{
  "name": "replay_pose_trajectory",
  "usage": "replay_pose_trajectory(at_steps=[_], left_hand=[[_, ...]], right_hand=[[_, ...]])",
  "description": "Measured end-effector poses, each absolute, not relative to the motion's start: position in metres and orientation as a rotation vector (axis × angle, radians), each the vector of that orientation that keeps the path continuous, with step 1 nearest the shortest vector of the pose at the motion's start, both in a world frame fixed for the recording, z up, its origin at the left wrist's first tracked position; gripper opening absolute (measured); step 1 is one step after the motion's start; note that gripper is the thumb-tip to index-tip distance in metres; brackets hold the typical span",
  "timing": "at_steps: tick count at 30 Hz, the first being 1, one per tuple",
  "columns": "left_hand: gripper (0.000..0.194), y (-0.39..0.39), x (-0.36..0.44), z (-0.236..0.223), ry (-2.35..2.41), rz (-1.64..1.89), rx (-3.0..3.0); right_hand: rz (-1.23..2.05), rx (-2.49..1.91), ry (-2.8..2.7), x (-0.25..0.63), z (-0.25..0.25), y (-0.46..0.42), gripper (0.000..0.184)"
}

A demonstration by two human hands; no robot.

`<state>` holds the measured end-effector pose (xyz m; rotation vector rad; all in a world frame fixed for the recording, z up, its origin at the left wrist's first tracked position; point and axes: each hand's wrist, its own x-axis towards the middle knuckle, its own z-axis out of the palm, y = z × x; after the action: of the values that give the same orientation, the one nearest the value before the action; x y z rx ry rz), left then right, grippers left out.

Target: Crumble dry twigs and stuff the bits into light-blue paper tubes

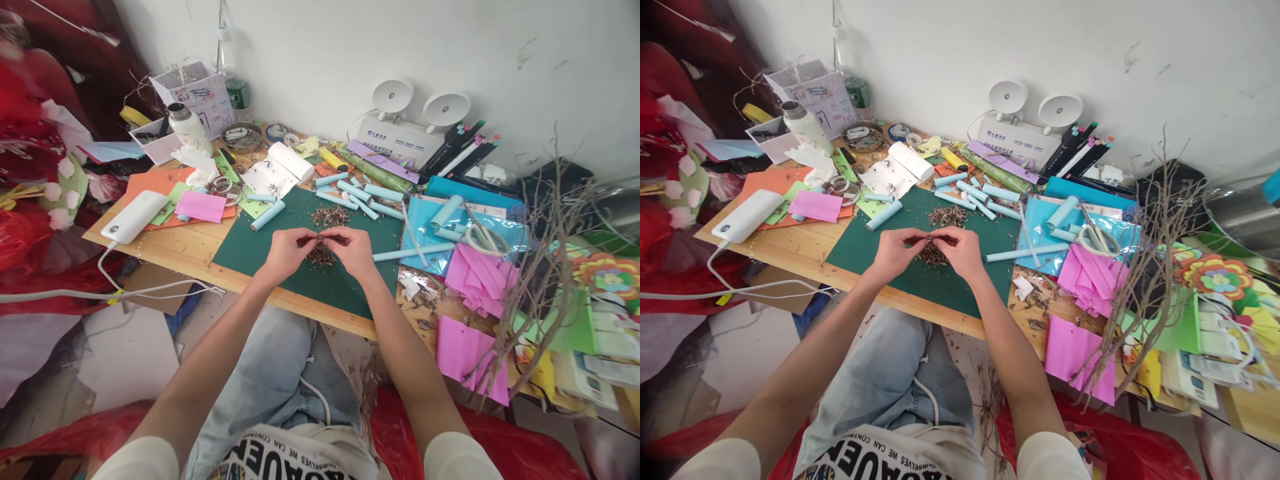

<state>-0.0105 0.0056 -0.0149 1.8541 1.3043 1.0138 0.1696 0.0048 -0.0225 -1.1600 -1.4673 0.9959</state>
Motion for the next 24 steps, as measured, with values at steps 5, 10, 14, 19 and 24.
replay_pose_trajectory(at_steps=[5,10,14,19,24], left_hand=[[0.018,0.0047,-0.0112,-0.0109,1.315,0.981,1.886],[0.021,0.0059,-0.0126,-0.0109,1.242,0.998,1.941],[0.020,0.0069,-0.0127,-0.0145,1.220,1.011,1.940],[0.017,0.0064,-0.0106,-0.0171,1.236,1.016,1.764],[0.021,0.0050,-0.0078,-0.0147,1.238,1.042,1.629]], right_hand=[[1.014,-1.198,-1.346,0.1741,-0.0264,0.0082,0.016],[1.086,-1.182,-1.392,0.1714,-0.0249,0.0069,0.020],[1.038,-1.157,-1.430,0.1686,-0.0249,0.0050,0.017],[1.011,-1.151,-1.467,0.1714,-0.0227,0.0054,0.013],[0.935,-1.101,-1.572,0.1714,-0.0198,0.0043,0.012]])
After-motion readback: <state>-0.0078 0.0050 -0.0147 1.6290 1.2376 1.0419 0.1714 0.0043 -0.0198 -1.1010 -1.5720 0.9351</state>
